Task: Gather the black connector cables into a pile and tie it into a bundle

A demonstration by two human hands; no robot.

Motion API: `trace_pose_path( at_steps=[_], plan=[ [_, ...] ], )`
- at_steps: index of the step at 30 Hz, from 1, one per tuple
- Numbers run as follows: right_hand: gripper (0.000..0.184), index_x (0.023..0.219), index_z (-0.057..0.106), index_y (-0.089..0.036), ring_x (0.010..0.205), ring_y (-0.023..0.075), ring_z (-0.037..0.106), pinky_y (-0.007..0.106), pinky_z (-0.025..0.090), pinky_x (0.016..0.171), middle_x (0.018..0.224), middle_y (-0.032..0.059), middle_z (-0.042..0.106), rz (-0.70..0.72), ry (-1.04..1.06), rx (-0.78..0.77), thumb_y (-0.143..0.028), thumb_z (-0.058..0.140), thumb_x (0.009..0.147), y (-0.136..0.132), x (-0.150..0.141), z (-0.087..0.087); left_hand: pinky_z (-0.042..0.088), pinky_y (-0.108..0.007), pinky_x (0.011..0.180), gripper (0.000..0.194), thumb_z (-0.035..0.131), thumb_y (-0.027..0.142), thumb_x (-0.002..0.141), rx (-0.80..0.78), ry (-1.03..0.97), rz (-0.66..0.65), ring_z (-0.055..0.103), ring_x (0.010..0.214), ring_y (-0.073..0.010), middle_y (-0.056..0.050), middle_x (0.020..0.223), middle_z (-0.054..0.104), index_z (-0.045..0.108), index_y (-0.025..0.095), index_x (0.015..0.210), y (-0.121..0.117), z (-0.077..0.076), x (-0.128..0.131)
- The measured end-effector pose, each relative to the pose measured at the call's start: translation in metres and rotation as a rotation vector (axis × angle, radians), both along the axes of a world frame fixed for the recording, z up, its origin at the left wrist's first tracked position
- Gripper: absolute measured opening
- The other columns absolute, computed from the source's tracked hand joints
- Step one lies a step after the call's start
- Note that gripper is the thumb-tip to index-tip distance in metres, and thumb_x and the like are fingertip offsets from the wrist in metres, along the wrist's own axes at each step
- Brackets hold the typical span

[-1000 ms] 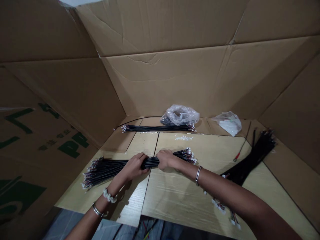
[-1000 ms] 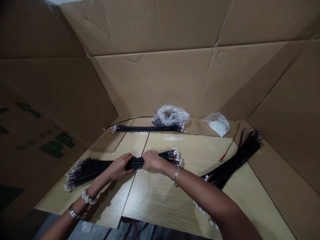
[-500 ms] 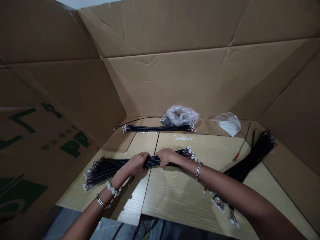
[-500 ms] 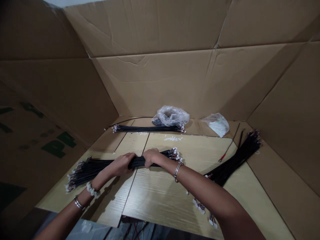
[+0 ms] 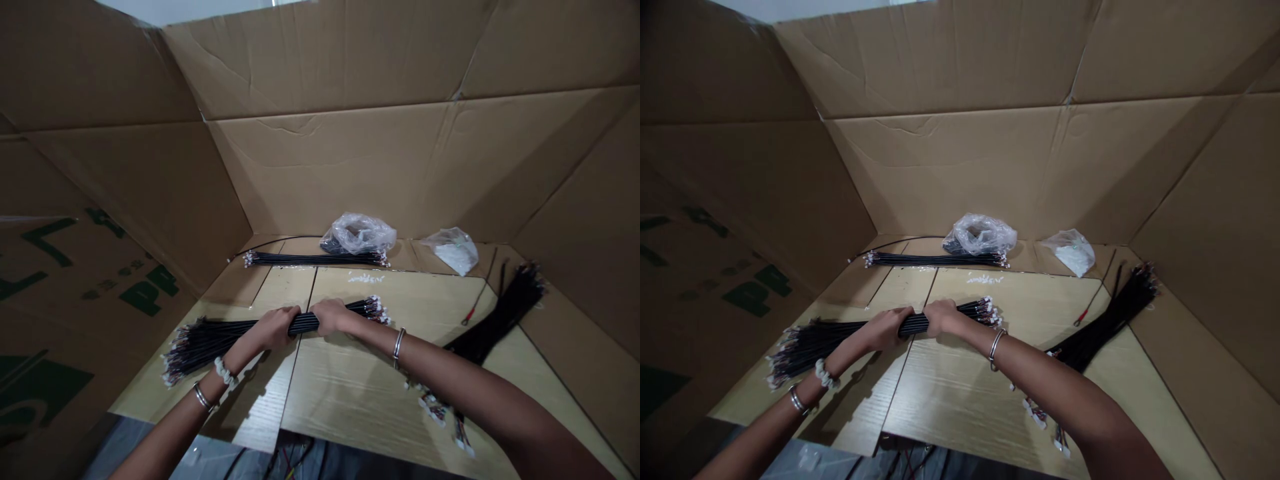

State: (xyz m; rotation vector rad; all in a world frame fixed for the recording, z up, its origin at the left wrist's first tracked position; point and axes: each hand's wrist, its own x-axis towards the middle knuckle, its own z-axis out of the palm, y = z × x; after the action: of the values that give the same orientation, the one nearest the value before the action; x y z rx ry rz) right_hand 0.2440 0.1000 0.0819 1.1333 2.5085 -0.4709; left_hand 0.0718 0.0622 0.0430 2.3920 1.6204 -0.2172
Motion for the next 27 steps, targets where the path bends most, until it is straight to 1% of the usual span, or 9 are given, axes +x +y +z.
trace_pose_path(
  at_steps=[4,7,9,11,14,17,19,23,27],
  plan=[
    [0.043,0.118,0.066,-0.017,0.110,0.0303,0.066,0.033,0.050,0.085,0.117,0.0143,0.071,0.002,0.047,0.060,-0.025,0.067,0.076,-0.006,0.006,-0.010,0.048,-0.031,0.083,0.035,0.060,0.019,0.074,0.033,-0.043,0.047,0.068,0.103,-0.0258,-0.009,0.111,0.071,0.054,0.022,0.109,-0.009,0.000,-0.010],
    [0.039,0.118,0.065,-0.016,0.106,0.0302,0.068,0.034,0.049,0.082,0.112,0.0154,0.072,0.016,0.122,0.123,-0.024,0.061,0.081,-0.010,0.014,-0.017,0.049,-0.030,0.077,0.043,0.062,0.022,0.074,0.040,-0.051,0.084,0.070,0.095,-0.0244,-0.005,0.106,0.073,0.051,0.024,0.116,-0.017,0.005,-0.024],
    [0.037,0.118,0.064,-0.015,0.102,0.0292,0.069,0.033,0.049,0.080,0.107,0.0151,0.073,0.024,0.152,0.150,-0.021,0.058,0.082,-0.012,0.018,-0.019,0.049,-0.030,0.074,0.045,0.063,0.021,0.074,0.046,-0.035,0.116,0.071,0.090,-0.0248,-0.005,0.102,0.074,0.051,0.024,0.117,-0.022,0.007,-0.032],
    [0.037,0.118,0.063,-0.015,0.101,0.0285,0.069,0.033,0.048,0.078,0.105,0.0149,0.074,0.027,0.152,0.163,-0.018,0.057,0.082,-0.014,0.020,-0.019,0.048,-0.031,0.073,0.038,0.063,0.020,0.074,0.067,-0.005,0.151,0.071,0.090,-0.0261,-0.006,0.100,0.074,0.053,0.023,0.111,-0.025,0.006,-0.035],
    [0.038,0.122,0.060,-0.015,0.101,0.0282,0.068,0.032,0.047,0.076,0.106,0.0150,0.073,0.022,0.142,0.183,-0.017,0.056,0.084,-0.017,0.019,-0.020,0.049,-0.033,0.074,0.026,0.062,0.019,0.075,0.113,0.040,0.194,0.070,0.091,-0.0279,-0.009,0.098,0.073,0.055,0.022,0.100,-0.028,0.002,-0.033],
    [0.041,0.126,0.056,-0.014,0.101,0.0279,0.068,0.032,0.048,0.076,0.107,0.0166,0.072,0.017,0.133,0.218,-0.017,0.054,0.085,-0.020,0.015,-0.021,0.049,-0.034,0.076,0.024,0.062,0.019,0.076,0.171,0.077,0.223,0.069,0.092,-0.0292,-0.011,0.098,0.072,0.056,0.021,0.099,-0.031,-0.002,-0.031],
    [0.044,0.129,0.054,-0.013,0.101,0.0276,0.069,0.032,0.048,0.074,0.108,0.0178,0.072,0.025,0.131,0.248,-0.015,0.053,0.085,-0.021,0.012,-0.019,0.049,-0.035,0.079,0.024,0.062,0.019,0.077,0.220,0.098,0.236,0.068,0.094,-0.0294,-0.012,0.099,0.071,0.057,0.021,0.100,-0.033,-0.001,-0.033],
    [0.043,0.129,0.054,-0.014,0.100,0.0279,0.069,0.032,0.048,0.073,0.112,0.0185,0.071,0.028,0.131,0.300,-0.017,0.053,0.086,-0.021,0.014,-0.012,0.048,-0.037,0.085,0.021,0.059,0.018,0.080,0.313,0.151,0.255,0.065,0.098,-0.0303,-0.013,0.101,0.069,0.059,0.020,0.101,-0.038,0.009,-0.050],
    [0.045,0.129,0.054,-0.014,0.098,0.0289,0.070,0.033,0.048,0.072,0.114,0.0174,0.070,-0.004,0.127,0.323,-0.018,0.056,0.084,-0.020,0.023,-0.007,0.046,-0.041,0.088,0.024,0.045,0.009,0.082,0.384,0.213,0.288,0.063,0.099,-0.0324,-0.016,0.100,0.067,0.061,0.018,0.098,-0.042,0.021,-0.076]
  ],
)
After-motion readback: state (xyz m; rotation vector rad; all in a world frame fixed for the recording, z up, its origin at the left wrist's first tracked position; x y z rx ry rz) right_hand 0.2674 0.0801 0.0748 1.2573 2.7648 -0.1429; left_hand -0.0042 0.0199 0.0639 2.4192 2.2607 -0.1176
